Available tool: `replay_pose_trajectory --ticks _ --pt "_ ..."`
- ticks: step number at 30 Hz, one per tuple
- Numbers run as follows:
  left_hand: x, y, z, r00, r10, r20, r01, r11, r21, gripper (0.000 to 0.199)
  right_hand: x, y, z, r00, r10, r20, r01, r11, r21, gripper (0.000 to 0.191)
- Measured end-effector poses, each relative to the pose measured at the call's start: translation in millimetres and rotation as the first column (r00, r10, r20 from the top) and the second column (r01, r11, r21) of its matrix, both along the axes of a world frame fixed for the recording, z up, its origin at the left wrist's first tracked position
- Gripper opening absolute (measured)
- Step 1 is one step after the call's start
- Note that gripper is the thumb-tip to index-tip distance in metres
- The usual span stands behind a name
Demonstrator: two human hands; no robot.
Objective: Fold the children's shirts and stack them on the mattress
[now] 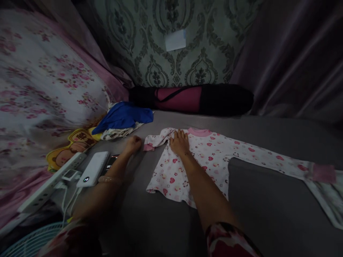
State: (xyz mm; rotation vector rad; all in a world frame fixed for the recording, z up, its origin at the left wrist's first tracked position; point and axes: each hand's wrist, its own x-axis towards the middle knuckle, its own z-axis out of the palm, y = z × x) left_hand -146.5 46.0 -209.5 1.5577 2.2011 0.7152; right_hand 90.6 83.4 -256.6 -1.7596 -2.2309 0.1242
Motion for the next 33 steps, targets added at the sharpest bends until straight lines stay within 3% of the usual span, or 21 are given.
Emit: replay_pose_trajectory --ticks 2,6,10,12,15,18,23,25,28,31,33 --pt "-0.5 -2.6 -3.7 0.999 -0.025 0.025 0.027 0.997 -0.078 0.008 -0.1 -0.4 0.7 1.0 0.003 0.008 -0.003 1.0 -0.003 0.059" --pt "11.5 -9.5 -6.3 0.997 -0.038 0.06 0.046 0.99 -0.136 0.025 -0.6 -1.6 2.2 1.0 -0.001 0.015 0.001 1.0 0.01 0.059" --pt "24.3 -9.9 -1.3 0.997 -0.074 0.035 0.079 0.979 -0.19 0.032 -1.1 -1.3 2.4 1.0 -0.005 0.025 0.005 1.0 -0.002 0.058" --pt "24.7 -8.3 4.7 0.992 -0.077 0.102 0.096 0.976 -0.197 0.027 -1.1 -0.8 2.0 1.0 -0.004 0.026 0.004 1.0 -0.007 0.058" --pt "13.6 -3.4 21.8 0.938 -0.106 0.331 0.154 0.981 -0.12 0.019 -0.7 -0.3 1.4 1.0 -0.004 0.015 0.004 1.0 -0.002 0.058" --pt "-10.5 6.7 48.0 0.836 -0.125 0.535 0.125 0.992 0.035 0.025 -0.8 -0.5 0.7 1.0 -0.01 0.017 0.01 1.0 0.013 0.058" --pt "-57.3 33.0 86.3 0.747 -0.185 0.639 0.096 0.98 0.172 0.039 -2.2 -1.1 -0.2 1.0 -0.025 0.003 0.024 0.999 0.029 0.06" --pt "-70.8 45.2 92.2 0.759 -0.208 0.617 0.106 0.975 0.197 0.035 -2.8 -1.5 0.2 1.0 -0.031 -0.003 0.031 0.999 0.033 0.062" --pt "-80.0 63.5 89.3 0.87 -0.141 0.472 0.068 0.984 0.168 0.027 -3.4 -1.9 1.7 0.999 -0.033 -0.003 0.034 0.999 0.021 0.063" --pt "-76.5 76.8 75.1 0.991 0.003 0.137 -0.019 0.993 0.117 0.024 -4.3 -1.9 3.3 0.999 -0.034 0.0 0.034 0.999 -0.008 0.063" --pt "-69.9 80.5 62.1 0.986 0.057 -0.157 -0.045 0.996 0.082 0.027 -5.0 -1.8 3.8 0.999 -0.043 0.004 0.043 0.999 -0.015 0.062"
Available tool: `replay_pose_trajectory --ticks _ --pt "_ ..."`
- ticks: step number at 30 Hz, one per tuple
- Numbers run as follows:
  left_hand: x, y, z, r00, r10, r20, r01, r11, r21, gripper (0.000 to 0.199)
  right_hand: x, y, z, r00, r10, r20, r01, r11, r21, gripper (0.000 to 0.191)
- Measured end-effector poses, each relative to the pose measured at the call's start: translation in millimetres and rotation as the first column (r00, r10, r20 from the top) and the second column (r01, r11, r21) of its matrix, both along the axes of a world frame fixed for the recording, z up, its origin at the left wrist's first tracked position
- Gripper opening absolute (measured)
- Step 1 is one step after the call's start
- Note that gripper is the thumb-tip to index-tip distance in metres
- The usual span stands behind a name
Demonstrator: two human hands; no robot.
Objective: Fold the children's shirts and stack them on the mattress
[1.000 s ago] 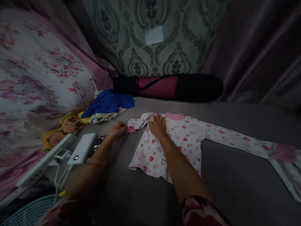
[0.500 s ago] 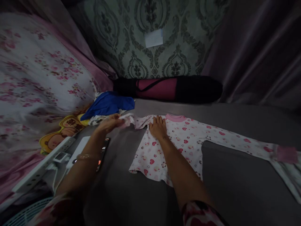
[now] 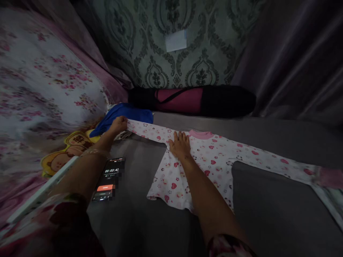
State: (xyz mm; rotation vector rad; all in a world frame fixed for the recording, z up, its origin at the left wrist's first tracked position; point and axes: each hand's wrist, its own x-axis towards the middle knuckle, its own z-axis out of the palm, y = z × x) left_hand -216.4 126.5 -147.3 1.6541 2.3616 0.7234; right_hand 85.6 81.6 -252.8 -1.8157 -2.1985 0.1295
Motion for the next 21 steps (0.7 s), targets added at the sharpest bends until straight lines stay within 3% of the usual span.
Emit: replay_pose_trajectory --ticks 2,5,9,13,15,18,19,21 --pt "7.1 0.2 -13.4 0.972 0.022 -0.235 -0.035 0.998 -0.053 0.034 -0.6 -0.1 0.3 1.0 -0.005 0.001 0.005 1.0 0.004 0.061" --pt "13.8 -1.6 -31.2 0.913 0.009 -0.408 -0.061 0.991 -0.116 0.039 -0.7 -0.3 1.1 1.0 0.005 -0.001 -0.005 1.0 -0.009 0.06" --pt "13.7 -0.3 -47.5 0.87 -0.041 -0.491 -0.04 0.987 -0.153 0.037 0.0 -0.8 2.4 1.0 0.005 -0.014 -0.005 0.999 -0.037 0.059" --pt "15.8 3.1 -53.1 0.865 -0.063 -0.498 -0.038 0.981 -0.19 0.034 -0.6 -2.4 2.1 0.999 -0.005 -0.044 0.003 0.999 -0.052 0.06" --pt "24.2 3.3 -50.8 0.841 0.0 -0.54 -0.07 0.991 -0.11 0.033 -1.4 -2.4 2.4 0.998 -0.009 -0.061 0.005 0.998 -0.067 0.06" --pt "53.4 1.1 -44.4 0.803 0.109 -0.586 -0.031 0.99 0.141 0.032 0.0 0.0 6.0 0.994 0.012 -0.11 -0.023 0.995 -0.1 0.062" --pt "67.9 -0.4 -43.4 0.813 0.086 -0.576 0.024 0.983 0.181 0.032 2.6 1.0 8.3 0.989 0.036 -0.144 -0.053 0.992 -0.119 0.063" --pt "102.0 -4.4 -46.2 0.847 -0.112 -0.52 0.209 0.969 0.131 0.032 12.6 0.9 13.6 0.97 0.096 -0.224 -0.133 0.978 -0.158 0.062"
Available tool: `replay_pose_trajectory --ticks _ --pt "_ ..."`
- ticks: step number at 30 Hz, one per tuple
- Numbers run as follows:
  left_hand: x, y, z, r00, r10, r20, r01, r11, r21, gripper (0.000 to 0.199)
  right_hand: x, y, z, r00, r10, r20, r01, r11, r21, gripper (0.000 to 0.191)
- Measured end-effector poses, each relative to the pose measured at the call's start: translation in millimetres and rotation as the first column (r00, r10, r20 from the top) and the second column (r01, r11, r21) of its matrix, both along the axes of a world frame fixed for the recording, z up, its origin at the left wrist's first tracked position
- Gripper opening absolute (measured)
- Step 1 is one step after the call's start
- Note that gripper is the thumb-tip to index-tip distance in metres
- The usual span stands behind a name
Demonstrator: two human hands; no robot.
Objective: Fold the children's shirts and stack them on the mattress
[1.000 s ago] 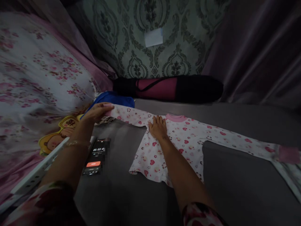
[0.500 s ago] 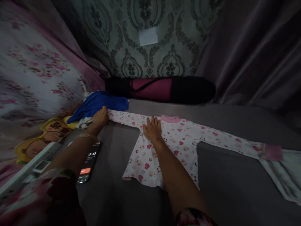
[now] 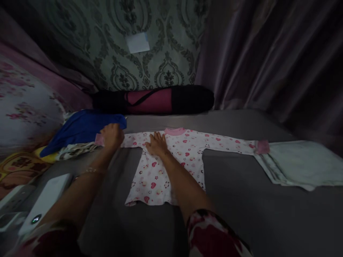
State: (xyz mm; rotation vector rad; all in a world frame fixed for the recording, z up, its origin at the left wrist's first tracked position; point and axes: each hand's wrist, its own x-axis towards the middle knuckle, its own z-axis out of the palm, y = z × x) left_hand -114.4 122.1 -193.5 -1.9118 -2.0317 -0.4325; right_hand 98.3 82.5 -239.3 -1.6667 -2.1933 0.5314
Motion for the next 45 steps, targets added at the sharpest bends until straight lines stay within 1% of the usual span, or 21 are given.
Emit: replay_pose_trajectory --ticks 1,2,4,6,7,9,11,13,16,19,22,24,25,28,31,32,34,37,39,41,45 --pt "18.4 -2.4 -4.2 0.985 -0.163 0.061 0.168 0.981 -0.1 0.032 7.9 -1.8 2.6 0.999 0.034 -0.035 -0.034 0.999 -0.01 0.061" --pt "36.8 -4.9 -10.1 0.931 -0.332 0.154 0.357 0.917 -0.181 0.034 17.8 -5.0 4.8 0.996 0.066 -0.059 -0.066 0.998 0.002 0.058" --pt "71.1 -9.8 -25.0 0.757 -0.575 0.31 0.638 0.753 -0.161 0.035 42.6 -15.2 8.0 0.994 0.097 -0.06 -0.091 0.992 0.09 0.053" --pt "98.9 -13.3 -39.8 0.6 -0.706 0.376 0.784 0.613 -0.099 0.035 70.8 -27.7 9.5 0.998 0.063 -0.009 -0.06 0.98 0.189 0.05" --pt "109.7 -14.1 -45.9 0.547 -0.742 0.389 0.821 0.566 -0.075 0.036 84.6 -33.3 9.8 0.999 0.013 0.034 -0.019 0.978 0.207 0.05" --pt "125.0 -13.3 -54.7 0.516 -0.767 0.381 0.843 0.533 -0.067 0.041 108.9 -41.0 8.8 0.983 -0.129 0.133 0.103 0.976 0.19 0.053" --pt "132.9 -9.9 -59.9 0.567 -0.75 0.34 0.817 0.563 -0.122 0.048 126.6 -42.9 5.3 0.94 -0.261 0.219 0.233 0.961 0.148 0.06" --pt "135.8 -5.6 -63.4 0.658 -0.699 0.28 0.752 0.627 -0.202 0.052 137.4 -40.8 -0.9 0.904 -0.33 0.273 0.302 0.943 0.141 0.065" --pt "135.7 -0.8 -67.7 0.738 -0.644 0.203 0.674 0.69 -0.263 0.055 143.7 -36.3 -11.9 0.889 -0.348 0.296 0.298 0.933 0.202 0.066" --pt "136.2 0.8 -69.4 0.749 -0.64 0.171 0.66 0.696 -0.285 0.056 144.8 -34.6 -17.3 0.9 -0.35 0.261 0.293 0.927 0.233 0.065" --pt "138.0 -0.3 -65.6 0.755 -0.634 0.168 0.652 0.694 -0.306 0.054 149.2 -34.5 -11.5 0.941 -0.309 0.135 0.28 0.939 0.201 0.058" --pt "136.1 -5.0 -59.7 0.759 -0.624 0.184 0.648 0.697 -0.308 0.053 156.9 -36.7 -3.0 0.951 -0.302 -0.061 0.308 0.941 0.144 0.049" --pt "132.7 -9.7 -56.0 0.76 -0.619 0.197 0.648 0.7 -0.299 0.054 162.3 -39.8 1.7 0.929 -0.324 -0.179 0.346 0.931 0.113 0.045" --pt "109.8 -35.7 -44.4 0.772 -0.579 0.263 0.632 0.746 -0.21 0.059 181.8 -62.8 13.0 0.777 -0.447 -0.444 0.497 0.868 -0.003 0.038" --pt "71.7 -77.8 -33.9 0.829 -0.404 0.387 0.486 0.863 -0.139 0.046 199.0 -107.9 16.5 0.665 -0.571 -0.482 0.537 0.813 -0.224 0.03" --pt "58.3 -93.7 -30.8 0.84 -0.319 0.44 0.423 0.892 -0.16 0.039 202.5 -126.0 16.5 0.667 -0.597 -0.445 0.514 0.802 -0.304 0.03" --pt "35.1 -125.7 -24.7 0.831 -0.17 0.529 0.361 0.889 -0.281 0.033 204.9 -161.9 16.8 0.745 -0.584 -0.323 0.458 0.799 -0.389 0.035" --pt "17.2 -168.2 -17.5 0.823 -0.03 0.567 0.327 0.841 -0.431 0.035 197.2 -203.7 21.0 0.851 -0.509 -0.13 0.432 0.82 -0.376 0.044" --pt "17.4 -189.6 -15.9 0.804 -0.011 0.595 0.344 0.824 -0.45 0.04 188.0 -219.2 25.6 0.894 -0.445 -0.048 0.41 0.858 -0.311 0.049" --pt "23.4 -204.3 -17.6 0.784 -0.03 0.621 0.354 0.842 -0.407 0.041 179.0 -226.2 29.2 0.919 -0.394 0.015 0.384 0.886 -0.261 0.052" --pt "38.0 -216.1 -25.5 0.78 -0.082 0.62 0.346 0.882 -0.319 0.037 169.6 -228.4 29.1 0.927 -0.36 0.106 0.375 0.901 -0.216 0.045"
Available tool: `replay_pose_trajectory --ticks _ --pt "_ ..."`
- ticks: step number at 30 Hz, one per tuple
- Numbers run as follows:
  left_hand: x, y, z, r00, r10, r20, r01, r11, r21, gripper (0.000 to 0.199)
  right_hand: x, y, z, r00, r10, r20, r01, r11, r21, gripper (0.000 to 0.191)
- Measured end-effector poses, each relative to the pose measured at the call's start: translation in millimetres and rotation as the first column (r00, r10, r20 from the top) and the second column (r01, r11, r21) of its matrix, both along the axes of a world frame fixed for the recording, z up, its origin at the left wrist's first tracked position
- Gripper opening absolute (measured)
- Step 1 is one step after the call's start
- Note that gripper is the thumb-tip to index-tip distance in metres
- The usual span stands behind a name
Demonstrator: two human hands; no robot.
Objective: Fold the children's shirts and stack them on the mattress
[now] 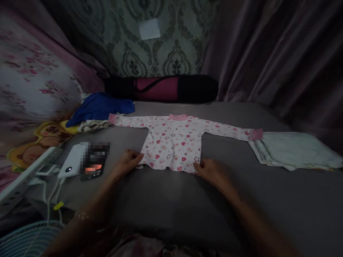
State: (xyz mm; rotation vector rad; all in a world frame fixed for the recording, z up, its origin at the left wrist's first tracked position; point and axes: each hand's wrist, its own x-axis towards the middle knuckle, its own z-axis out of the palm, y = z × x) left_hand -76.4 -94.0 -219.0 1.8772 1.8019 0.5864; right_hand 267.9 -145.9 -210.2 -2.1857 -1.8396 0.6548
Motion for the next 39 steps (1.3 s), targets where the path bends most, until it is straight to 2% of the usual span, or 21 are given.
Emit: replay_pose_trajectory --ticks 3,6,9,12,15,17,19,21,24,28,32,35,39 --pt "8.5 -1.5 -0.3 0.999 -0.005 0.042 0.006 1.0 -0.016 0.033 0.9 -0.9 -3.8 1.0 0.004 0.031 -0.004 1.0 0.028 0.038" --pt "14.1 -1.9 6.4 0.986 0.012 0.167 0.007 0.994 -0.11 0.03 3.9 -3.2 -5.2 1.0 -0.021 -0.014 0.022 0.999 0.045 0.033" --pt "12.8 -1.6 13.8 0.948 0.088 0.307 -0.044 0.988 -0.147 0.027 5.6 -6.1 -2.5 0.985 -0.08 -0.155 0.08 0.997 -0.005 0.029" --pt "2.8 -1.6 16.9 0.882 0.182 0.435 -0.099 0.974 -0.206 0.033 7.3 -9.0 1.1 0.928 -0.182 -0.326 0.167 0.983 -0.076 0.023" --pt "-11.7 -3.5 17.2 0.865 0.151 0.478 -0.029 0.967 -0.253 0.044 11.8 -11.4 0.2 0.908 -0.165 -0.384 0.163 0.986 -0.036 0.048" --pt "-20.6 -4.9 16.8 0.897 0.091 0.432 0.02 0.969 -0.246 0.047 15.5 -12.3 -3.9 0.923 -0.033 -0.382 0.054 0.998 0.044 0.056" --pt "-27.5 -5.4 15.9 0.931 0.037 0.363 0.047 0.974 -0.22 0.049 18.2 -12.8 -8.6 0.918 0.099 -0.384 -0.063 0.992 0.106 0.048" --pt "-32.0 -5.1 14.9 0.957 -0.011 0.29 0.068 0.98 -0.189 0.05 19.0 -13.2 -11.3 0.905 0.164 -0.392 -0.121 0.984 0.133 0.038" --pt "-35.3 -3.6 15.0 0.977 -0.068 0.203 0.105 0.978 -0.177 0.051 18.3 -13.6 -9.0 0.91 0.194 -0.367 -0.166 0.98 0.106 0.035" --pt "-38.2 0.2 15.6 0.976 -0.127 0.176 0.161 0.967 -0.195 0.046 18.0 -13.6 -2.6 0.919 0.202 -0.337 -0.191 0.979 0.066 0.034" --pt "-43.7 8.2 13.6 0.975 -0.187 0.118 0.21 0.953 -0.218 0.037 15.5 -15.4 -3.6 0.93 0.214 -0.298 -0.206 0.977 0.059 0.033" --pt "-45.9 15.4 18.7 0.954 -0.288 -0.088 0.26 0.935 -0.243 0.027 11.9 -20.6 -4.8 0.955 0.224 -0.194 -0.222 0.974 0.033 0.031" --pt "-26.9 22.4 37.6 0.841 -0.31 -0.443 0.201 0.94 -0.275 0.015 15.2 -23.5 8.3 0.973 0.227 -0.034 -0.229 0.973 -0.04 0.029"
